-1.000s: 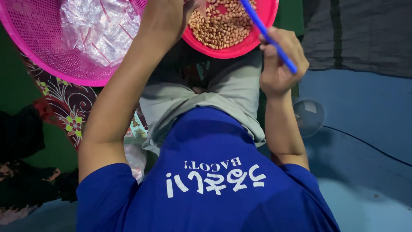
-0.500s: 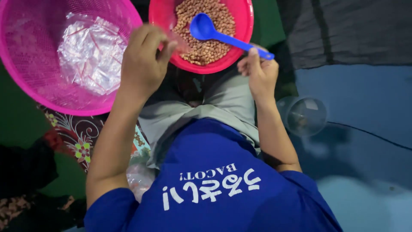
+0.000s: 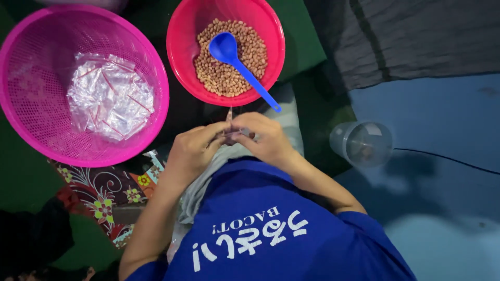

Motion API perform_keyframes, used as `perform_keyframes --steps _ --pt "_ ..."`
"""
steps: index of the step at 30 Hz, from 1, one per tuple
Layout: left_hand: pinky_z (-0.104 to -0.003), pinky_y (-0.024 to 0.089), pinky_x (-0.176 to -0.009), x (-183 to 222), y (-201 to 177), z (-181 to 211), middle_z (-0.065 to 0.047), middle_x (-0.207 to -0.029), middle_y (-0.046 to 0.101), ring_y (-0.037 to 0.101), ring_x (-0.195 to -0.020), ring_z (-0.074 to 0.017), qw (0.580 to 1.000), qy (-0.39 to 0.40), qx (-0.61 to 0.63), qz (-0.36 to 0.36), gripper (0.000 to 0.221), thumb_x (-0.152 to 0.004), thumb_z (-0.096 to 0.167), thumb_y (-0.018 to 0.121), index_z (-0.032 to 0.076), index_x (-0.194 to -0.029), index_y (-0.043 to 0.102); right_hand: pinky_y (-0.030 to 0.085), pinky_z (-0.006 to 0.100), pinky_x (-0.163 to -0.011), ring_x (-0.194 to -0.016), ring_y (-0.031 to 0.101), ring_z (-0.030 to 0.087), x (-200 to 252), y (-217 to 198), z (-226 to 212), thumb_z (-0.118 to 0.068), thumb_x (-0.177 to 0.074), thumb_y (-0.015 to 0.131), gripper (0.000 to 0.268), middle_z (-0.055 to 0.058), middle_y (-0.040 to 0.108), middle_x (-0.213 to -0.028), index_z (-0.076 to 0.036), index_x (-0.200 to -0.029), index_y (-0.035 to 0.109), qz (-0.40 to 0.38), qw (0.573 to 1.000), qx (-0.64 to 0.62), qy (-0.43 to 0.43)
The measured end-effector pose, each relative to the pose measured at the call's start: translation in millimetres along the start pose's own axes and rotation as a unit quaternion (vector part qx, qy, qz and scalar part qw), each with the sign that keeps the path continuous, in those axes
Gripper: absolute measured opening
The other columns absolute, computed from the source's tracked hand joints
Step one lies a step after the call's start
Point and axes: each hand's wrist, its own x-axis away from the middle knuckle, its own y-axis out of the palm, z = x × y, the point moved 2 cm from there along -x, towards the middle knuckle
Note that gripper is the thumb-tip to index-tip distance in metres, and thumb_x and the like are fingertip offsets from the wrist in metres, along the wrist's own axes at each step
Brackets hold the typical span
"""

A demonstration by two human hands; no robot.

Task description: Packaging peanuts into small plastic bags using a spoon

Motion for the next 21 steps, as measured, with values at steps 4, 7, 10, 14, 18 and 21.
perform_keyframes --steps 4,7,10,14,18,21 --pt "-0.034 0.053 -0.067 11.1 3.0 -11.4 -0.005 -0.079 0.068 0.066 -0.074 -0.0244 0.999 -0.044 -0.001 0.006 0.021 -0.076 0.006 0.069 0.011 -0.096 0.068 0.052 0.027 -0.065 -0.077 0.064 0.020 -2.5 1.1 -0.7 -0.013 -0.079 0.072 0.006 0.004 0.066 -0.090 -0.011 -0.084 0.070 -0.019 0.998 0.030 -0.056" --pt "-0.032 0.052 -0.067 15.0 3.8 -13.9 -0.004 -0.082 0.066 0.063 -0.074 -0.0241 0.999 -0.023 0.015 0.037 0.006 -0.081 0.010 0.067 0.010 -0.086 0.068 0.052 0.030 -0.067 -0.078 0.063 0.022 -3.8 2.9 -3.9 -0.016 -0.079 0.072 0.006 0.004 0.066 -0.092 -0.013 -0.084 0.071 -0.010 0.995 0.047 -0.090" --pt "-0.033 0.051 -0.066 23.8 11.7 -26.0 -0.003 -0.080 0.064 0.061 -0.073 -0.0224 0.998 -0.034 0.013 0.042 0.003 -0.081 0.013 0.068 0.011 -0.082 0.068 0.052 0.030 -0.068 -0.077 0.063 0.022 -3.6 2.4 -6.2 -0.014 -0.082 0.069 0.003 0.005 0.065 -0.090 -0.012 -0.084 0.071 -0.021 0.993 0.043 -0.104" --pt "-0.032 0.051 -0.064 26.9 19.9 -30.1 -0.003 -0.077 0.063 0.061 -0.070 -0.0230 0.996 -0.055 0.050 0.043 0.002 -0.081 0.011 0.068 0.010 -0.080 0.067 0.044 0.025 -0.062 -0.069 0.063 0.016 -5.7 -0.4 -7.0 -0.017 -0.080 0.072 0.010 -0.003 0.066 -0.074 -0.014 -0.071 0.069 -0.033 0.989 0.083 -0.119" --pt "-0.031 0.051 -0.062 24.1 16.2 -27.4 -0.002 -0.073 0.063 0.062 -0.068 -0.0216 0.993 -0.078 0.065 0.055 0.005 -0.081 0.013 0.068 0.013 -0.087 0.069 0.050 0.033 -0.065 -0.072 0.063 0.026 -13.8 -4.1 -12.0 -0.009 -0.075 0.074 0.006 0.008 0.068 -0.077 -0.007 -0.072 0.069 -0.061 0.997 0.013 -0.052" --pt "-0.035 0.052 -0.064 23.0 5.0 -20.3 -0.007 -0.082 0.062 0.063 -0.076 -0.0253 0.993 -0.080 0.068 0.062 0.037 -0.076 0.022 0.073 0.010 -0.109 0.062 0.049 0.029 -0.061 -0.066 0.061 0.022 -32.5 -20.4 -9.5 -0.006 -0.078 0.072 0.007 0.009 0.067 -0.078 -0.010 -0.073 0.071 -0.006 0.999 0.026 -0.040"
